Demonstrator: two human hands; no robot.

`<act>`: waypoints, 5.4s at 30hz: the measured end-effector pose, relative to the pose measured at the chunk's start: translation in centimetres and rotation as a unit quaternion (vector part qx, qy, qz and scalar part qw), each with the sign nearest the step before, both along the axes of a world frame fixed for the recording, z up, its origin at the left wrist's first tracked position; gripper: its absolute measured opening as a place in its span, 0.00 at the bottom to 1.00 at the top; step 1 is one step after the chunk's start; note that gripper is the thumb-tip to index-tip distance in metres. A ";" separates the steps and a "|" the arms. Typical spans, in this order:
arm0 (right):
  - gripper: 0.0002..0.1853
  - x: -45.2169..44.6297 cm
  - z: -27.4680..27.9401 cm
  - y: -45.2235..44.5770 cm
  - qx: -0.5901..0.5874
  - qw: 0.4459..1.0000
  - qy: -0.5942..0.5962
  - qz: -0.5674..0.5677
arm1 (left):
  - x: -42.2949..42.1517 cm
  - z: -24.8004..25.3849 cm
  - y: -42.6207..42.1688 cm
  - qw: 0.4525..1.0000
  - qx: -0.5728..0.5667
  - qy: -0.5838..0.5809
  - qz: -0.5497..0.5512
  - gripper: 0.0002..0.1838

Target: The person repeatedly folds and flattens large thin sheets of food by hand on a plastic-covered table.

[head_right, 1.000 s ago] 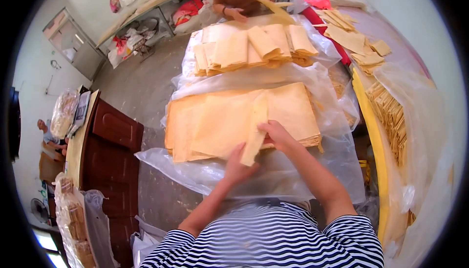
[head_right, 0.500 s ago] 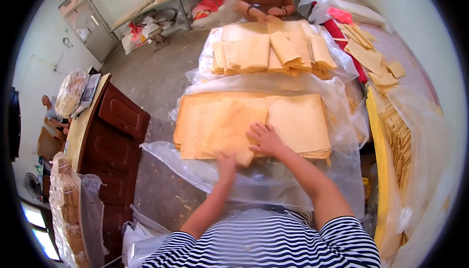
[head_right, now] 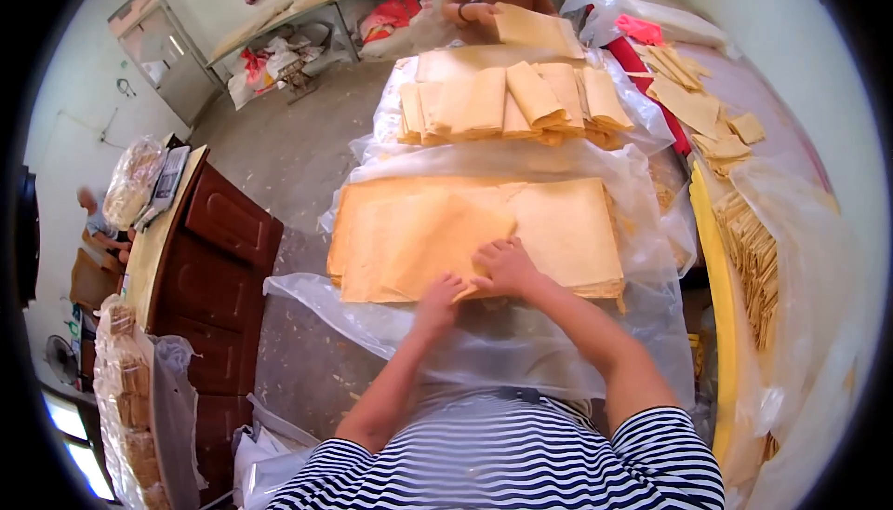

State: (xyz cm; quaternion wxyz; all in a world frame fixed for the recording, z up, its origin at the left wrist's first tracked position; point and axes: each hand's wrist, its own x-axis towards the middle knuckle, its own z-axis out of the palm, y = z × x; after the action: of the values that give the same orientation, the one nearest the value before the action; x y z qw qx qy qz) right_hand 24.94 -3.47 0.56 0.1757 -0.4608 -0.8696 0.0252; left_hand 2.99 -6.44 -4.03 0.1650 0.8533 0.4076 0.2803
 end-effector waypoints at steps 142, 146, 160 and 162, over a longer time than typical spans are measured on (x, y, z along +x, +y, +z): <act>0.03 -14.7 -1.3 5.6 -0.199 0.843 0.470 -0.168 | -9.6 8.1 3.1 0.911 0.281 -0.007 0.303 0.18; 0.04 -16.7 3.2 3.3 -0.082 0.894 0.425 -0.119 | -11.0 0.9 8.1 0.953 0.002 0.133 0.271 0.24; 0.03 3.8 -1.5 -5.4 -0.162 0.603 0.697 -0.353 | -8.1 5.2 10.9 0.909 -0.147 0.173 0.350 0.35; 0.05 3.9 -3.5 -6.9 -0.221 0.596 0.672 -0.380 | -5.8 3.7 10.8 0.955 0.107 0.107 0.256 0.32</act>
State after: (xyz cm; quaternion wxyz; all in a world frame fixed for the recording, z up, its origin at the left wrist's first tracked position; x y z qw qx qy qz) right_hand 28.89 -10.39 -2.96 0.5970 -0.6265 -0.2196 0.4503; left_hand -2.86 4.34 -0.32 -0.0495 0.7580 0.5951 0.2625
